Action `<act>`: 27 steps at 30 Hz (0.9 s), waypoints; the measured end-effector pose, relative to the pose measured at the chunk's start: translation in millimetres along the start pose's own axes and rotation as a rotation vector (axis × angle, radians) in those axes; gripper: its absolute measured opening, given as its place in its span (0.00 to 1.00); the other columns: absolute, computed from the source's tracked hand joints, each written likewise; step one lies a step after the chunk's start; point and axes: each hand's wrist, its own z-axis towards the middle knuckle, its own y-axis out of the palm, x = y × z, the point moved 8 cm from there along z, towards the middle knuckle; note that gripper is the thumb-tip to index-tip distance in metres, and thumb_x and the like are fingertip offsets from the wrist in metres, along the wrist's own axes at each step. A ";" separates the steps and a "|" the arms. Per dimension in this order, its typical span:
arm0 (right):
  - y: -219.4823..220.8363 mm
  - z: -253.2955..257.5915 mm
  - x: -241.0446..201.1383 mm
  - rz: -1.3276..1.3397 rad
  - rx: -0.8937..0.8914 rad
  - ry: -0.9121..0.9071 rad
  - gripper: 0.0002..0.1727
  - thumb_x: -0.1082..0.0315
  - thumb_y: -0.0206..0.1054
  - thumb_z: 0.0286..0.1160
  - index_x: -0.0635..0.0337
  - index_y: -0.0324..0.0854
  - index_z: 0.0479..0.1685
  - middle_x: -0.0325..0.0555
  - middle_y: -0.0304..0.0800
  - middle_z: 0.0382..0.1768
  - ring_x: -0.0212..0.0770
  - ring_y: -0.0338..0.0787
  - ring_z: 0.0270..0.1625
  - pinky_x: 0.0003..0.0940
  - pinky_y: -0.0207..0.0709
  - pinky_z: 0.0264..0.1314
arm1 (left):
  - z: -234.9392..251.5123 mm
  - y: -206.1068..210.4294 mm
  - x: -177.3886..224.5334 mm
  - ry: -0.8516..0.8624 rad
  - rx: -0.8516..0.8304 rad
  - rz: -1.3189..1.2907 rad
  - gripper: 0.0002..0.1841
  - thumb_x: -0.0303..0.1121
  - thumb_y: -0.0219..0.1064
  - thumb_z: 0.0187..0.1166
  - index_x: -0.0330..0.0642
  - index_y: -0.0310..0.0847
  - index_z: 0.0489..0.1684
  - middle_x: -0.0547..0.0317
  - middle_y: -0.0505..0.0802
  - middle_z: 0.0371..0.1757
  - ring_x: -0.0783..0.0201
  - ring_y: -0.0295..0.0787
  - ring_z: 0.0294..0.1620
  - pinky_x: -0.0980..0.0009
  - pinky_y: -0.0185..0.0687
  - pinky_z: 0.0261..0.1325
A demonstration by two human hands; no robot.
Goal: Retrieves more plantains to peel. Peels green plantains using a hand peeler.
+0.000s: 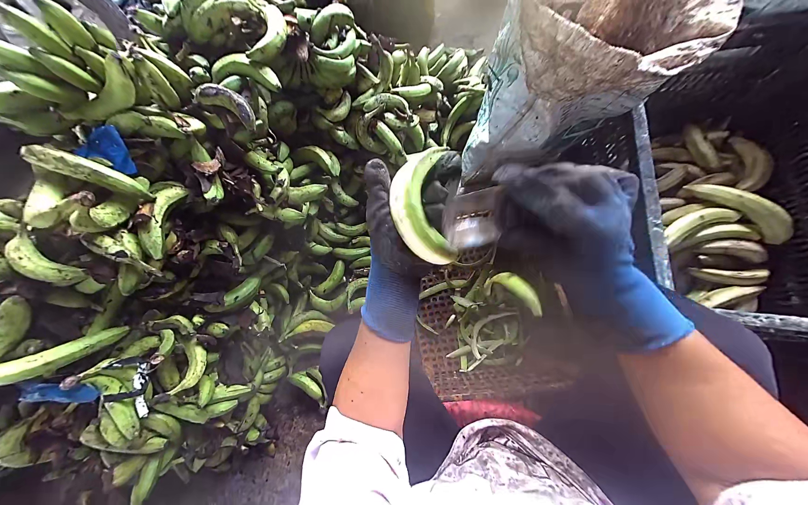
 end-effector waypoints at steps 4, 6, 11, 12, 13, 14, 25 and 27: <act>-2.8 0.5 -34.8 0.032 0.040 -0.198 0.24 0.43 0.68 0.78 0.35 0.85 0.70 0.48 0.89 0.60 0.51 0.84 0.66 0.56 0.63 0.73 | -10.4 1.0 3.0 0.007 0.088 0.055 0.29 0.60 0.36 0.92 0.51 0.79 0.57 0.63 0.86 0.32 0.74 0.83 0.28 0.78 0.82 0.29; 10.7 11.1 -21.1 0.198 -0.046 0.019 0.26 0.42 0.68 0.77 0.44 0.87 0.67 0.56 0.90 0.60 0.55 0.87 0.63 0.61 0.71 0.66 | -15.5 8.8 3.7 0.113 0.067 0.296 0.19 0.46 0.43 0.94 0.58 0.73 0.74 0.63 0.89 0.54 0.70 0.87 0.46 0.72 0.87 0.45; 35.4 5.9 49.4 0.812 -0.051 0.679 0.23 0.51 0.70 0.80 0.52 0.83 0.69 0.40 0.91 0.61 0.35 0.90 0.60 0.38 0.87 0.63 | -12.3 6.3 -10.2 0.052 0.050 0.146 0.18 0.48 0.43 0.92 0.56 0.78 0.62 0.59 0.91 0.44 0.70 0.87 0.32 0.75 0.84 0.29; 25.4 5.3 46.4 0.741 -0.103 0.571 0.26 0.49 0.67 0.80 0.53 0.82 0.71 0.41 0.88 0.66 0.35 0.87 0.66 0.37 0.83 0.69 | -7.2 -2.0 -9.8 0.011 0.064 0.100 0.19 0.51 0.43 0.92 0.55 0.77 0.56 0.57 0.90 0.41 0.68 0.86 0.29 0.74 0.82 0.26; 13.7 5.2 37.4 0.602 -0.167 0.397 0.29 0.44 0.66 0.79 0.54 0.83 0.72 0.46 0.85 0.70 0.39 0.83 0.72 0.41 0.77 0.76 | -4.1 -9.9 -8.4 -0.011 0.062 0.085 0.19 0.52 0.42 0.93 0.55 0.77 0.55 0.58 0.90 0.40 0.69 0.86 0.30 0.74 0.83 0.27; 4.7 4.4 25.1 0.441 -0.219 0.199 0.31 0.39 0.63 0.80 0.50 0.84 0.71 0.50 0.85 0.70 0.46 0.82 0.73 0.51 0.73 0.77 | -3.1 -17.0 -7.4 -0.035 0.069 0.080 0.20 0.52 0.42 0.93 0.54 0.77 0.55 0.58 0.89 0.39 0.69 0.86 0.30 0.74 0.83 0.28; -3.9 -0.2 -14.2 0.274 -0.336 -0.111 0.29 0.33 0.65 0.74 0.32 0.86 0.71 0.46 0.89 0.60 0.49 0.85 0.64 0.61 0.67 0.69 | -12.5 -27.2 -9.7 -0.101 0.119 0.195 0.19 0.50 0.44 0.93 0.51 0.77 0.59 0.55 0.88 0.38 0.68 0.85 0.27 0.76 0.81 0.25; 1.6 -1.3 -17.1 0.233 -0.339 -0.059 0.29 0.33 0.66 0.72 0.34 0.88 0.68 0.49 0.90 0.58 0.52 0.86 0.61 0.63 0.69 0.64 | -16.4 -20.3 -3.3 -0.053 0.159 0.384 0.19 0.47 0.46 0.93 0.50 0.79 0.63 0.55 0.90 0.43 0.68 0.87 0.32 0.74 0.83 0.30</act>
